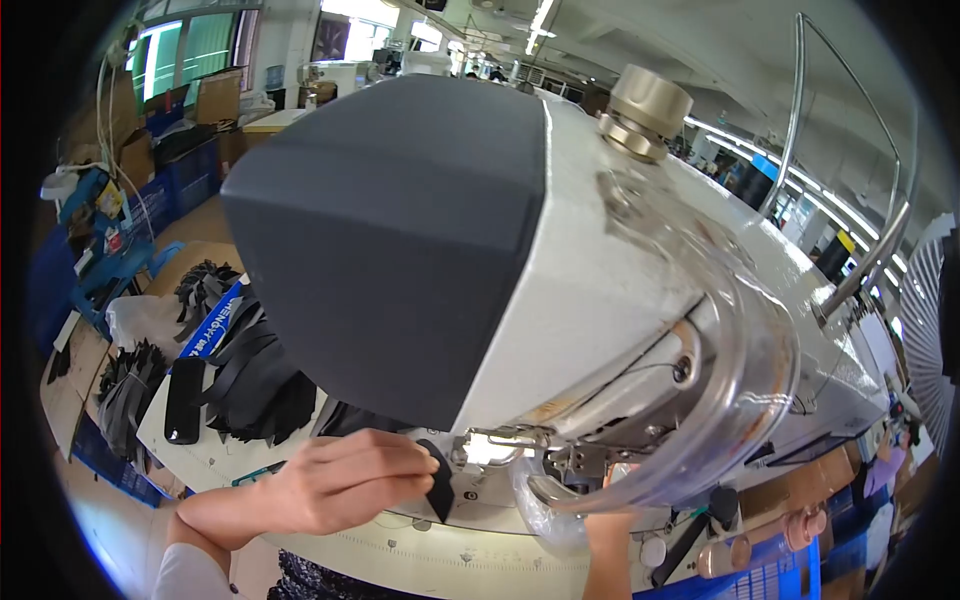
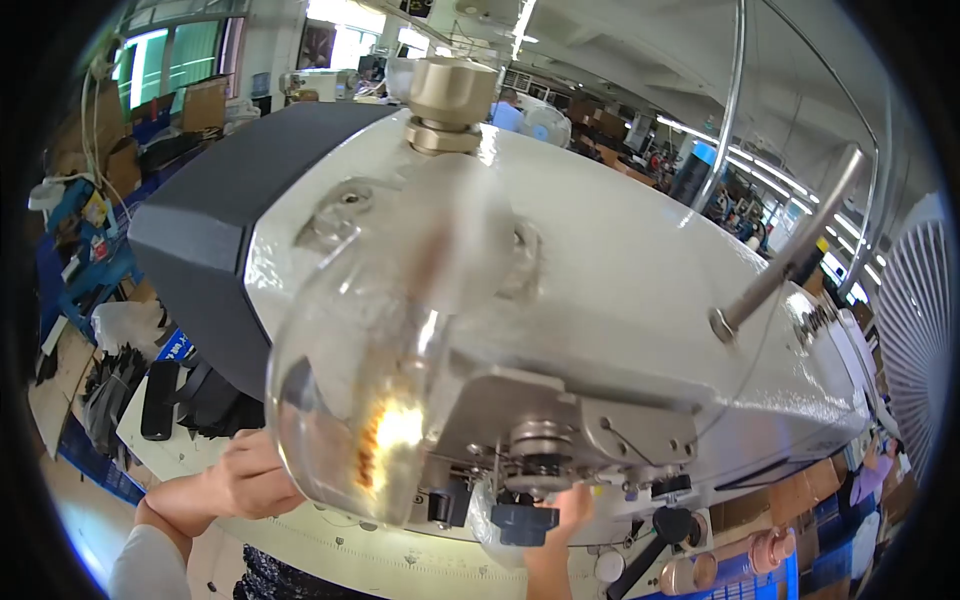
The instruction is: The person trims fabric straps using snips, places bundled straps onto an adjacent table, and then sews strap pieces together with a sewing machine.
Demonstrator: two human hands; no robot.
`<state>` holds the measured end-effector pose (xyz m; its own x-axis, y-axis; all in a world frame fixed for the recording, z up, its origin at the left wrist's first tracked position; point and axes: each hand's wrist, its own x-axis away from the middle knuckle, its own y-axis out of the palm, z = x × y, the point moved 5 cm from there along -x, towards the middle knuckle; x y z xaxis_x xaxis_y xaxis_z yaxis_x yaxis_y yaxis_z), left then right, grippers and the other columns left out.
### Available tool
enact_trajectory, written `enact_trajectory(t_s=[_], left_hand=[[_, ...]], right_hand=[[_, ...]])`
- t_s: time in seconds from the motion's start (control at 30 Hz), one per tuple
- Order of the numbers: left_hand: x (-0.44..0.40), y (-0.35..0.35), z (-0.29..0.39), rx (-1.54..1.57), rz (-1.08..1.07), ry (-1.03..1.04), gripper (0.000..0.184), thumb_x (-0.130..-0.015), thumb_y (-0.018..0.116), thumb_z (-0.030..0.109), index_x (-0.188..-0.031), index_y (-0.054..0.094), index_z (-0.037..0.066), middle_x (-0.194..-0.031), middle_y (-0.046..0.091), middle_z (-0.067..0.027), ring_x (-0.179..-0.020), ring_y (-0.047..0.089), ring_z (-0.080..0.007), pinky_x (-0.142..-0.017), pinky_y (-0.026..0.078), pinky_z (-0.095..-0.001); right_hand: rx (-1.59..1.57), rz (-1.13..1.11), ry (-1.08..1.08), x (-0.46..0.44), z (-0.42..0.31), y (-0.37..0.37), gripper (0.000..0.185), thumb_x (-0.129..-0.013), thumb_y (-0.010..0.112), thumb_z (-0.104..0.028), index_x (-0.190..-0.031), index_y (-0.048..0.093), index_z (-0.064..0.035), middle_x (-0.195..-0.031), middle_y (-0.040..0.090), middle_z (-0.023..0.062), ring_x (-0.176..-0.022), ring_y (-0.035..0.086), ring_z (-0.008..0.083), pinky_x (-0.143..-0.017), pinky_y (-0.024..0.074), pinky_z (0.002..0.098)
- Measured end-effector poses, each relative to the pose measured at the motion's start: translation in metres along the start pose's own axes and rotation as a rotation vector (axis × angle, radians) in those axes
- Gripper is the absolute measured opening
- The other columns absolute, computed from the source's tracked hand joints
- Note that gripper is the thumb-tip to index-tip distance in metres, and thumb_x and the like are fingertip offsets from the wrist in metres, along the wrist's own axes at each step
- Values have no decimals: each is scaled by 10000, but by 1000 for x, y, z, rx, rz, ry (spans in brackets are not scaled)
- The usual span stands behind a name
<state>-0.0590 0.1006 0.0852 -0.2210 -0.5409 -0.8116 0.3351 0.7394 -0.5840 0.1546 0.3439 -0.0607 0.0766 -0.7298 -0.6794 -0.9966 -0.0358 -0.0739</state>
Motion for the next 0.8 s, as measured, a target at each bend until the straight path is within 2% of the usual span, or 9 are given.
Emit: enact_trajectory(t_s=[0.03,0.07,0.17,0.2,0.27,0.33,0.4,0.73,0.8], left_hand=[[-3,2,1,26,-47,13,268,-671,708,-23,-937,688,-45,-972,667,-125,-866,684,-261,-597,605,-280],[-7,4,2,60,-97,30,259,-676,711,-16,-931,682,-51,-971,663,-126,-869,682,-255,-599,607,-284],[-16,6,2,107,-134,-6,239,-695,708,-13,-929,672,-48,-956,650,-116,-846,676,-235,-609,607,-280],[-16,10,-1,184,-160,-68,236,-700,707,-14,-930,670,-48,-948,647,-112,-837,674,-231,-612,606,-278],[0,21,-5,211,-168,-86,217,-699,709,-21,-912,664,-37,-951,648,-109,-830,671,-225,-612,603,-272],[14,30,-16,330,-187,-287,207,-693,712,-36,-892,656,-29,-971,654,-114,-839,670,-220,-612,602,-274],[12,29,-17,314,-225,-276,204,-686,710,-51,-880,653,-24,-986,658,-120,-834,669,-214,-615,602,-272],[11,23,-15,199,-57,-89,355,-673,701,-24,-1028,704,-15,-993,641,-130,-805,663,-215,-584,565,-274],[9,22,-13,151,-7,-47,346,-673,705,-2,-1019,713,-12,-982,631,-126,-787,659,-212,-583,563,-286]], right_hand=[[328,-143,-445,-16,-50,13,226,-832,678,-164,-964,624,12,-818,650,124,-778,653,283,-673,492,336],[325,-141,-442,-18,-52,16,226,-832,678,-164,-964,624,12,-818,650,124,-778,653,283,-673,492,336],[1042,-99,-835,-5,-65,32,221,-874,692,-203,-861,656,15,-776,649,203,-644,613,323,-629,508,382],[1056,-84,-833,-2,-56,32,221,-874,692,-203,-861,656,15,-776,649,203,-644,613,323,-629,508,382],[816,-422,-172,0,17,31,279,-871,692,-262,-778,653,-3,-727,637,218,-654,612,361,-621,495,428],[787,-390,-139,6,38,25,283,-865,700,-262,-757,635,-9,-716,633,210,-641,616,355,-589,475,452],[696,-317,38,7,43,18,249,-865,705,-260,-816,663,-19,-783,664,163,-705,631,315,-667,492,430],[98,-404,-485,21,-81,50,155,-888,705,-73,-1030,648,-46,-899,678,73,-738,645,181,-757,532,289],[-458,-455,-177,17,-106,82,115,-804,764,25,-842,687,-52,-778,661,40,-627,604,130,-628,504,243]])
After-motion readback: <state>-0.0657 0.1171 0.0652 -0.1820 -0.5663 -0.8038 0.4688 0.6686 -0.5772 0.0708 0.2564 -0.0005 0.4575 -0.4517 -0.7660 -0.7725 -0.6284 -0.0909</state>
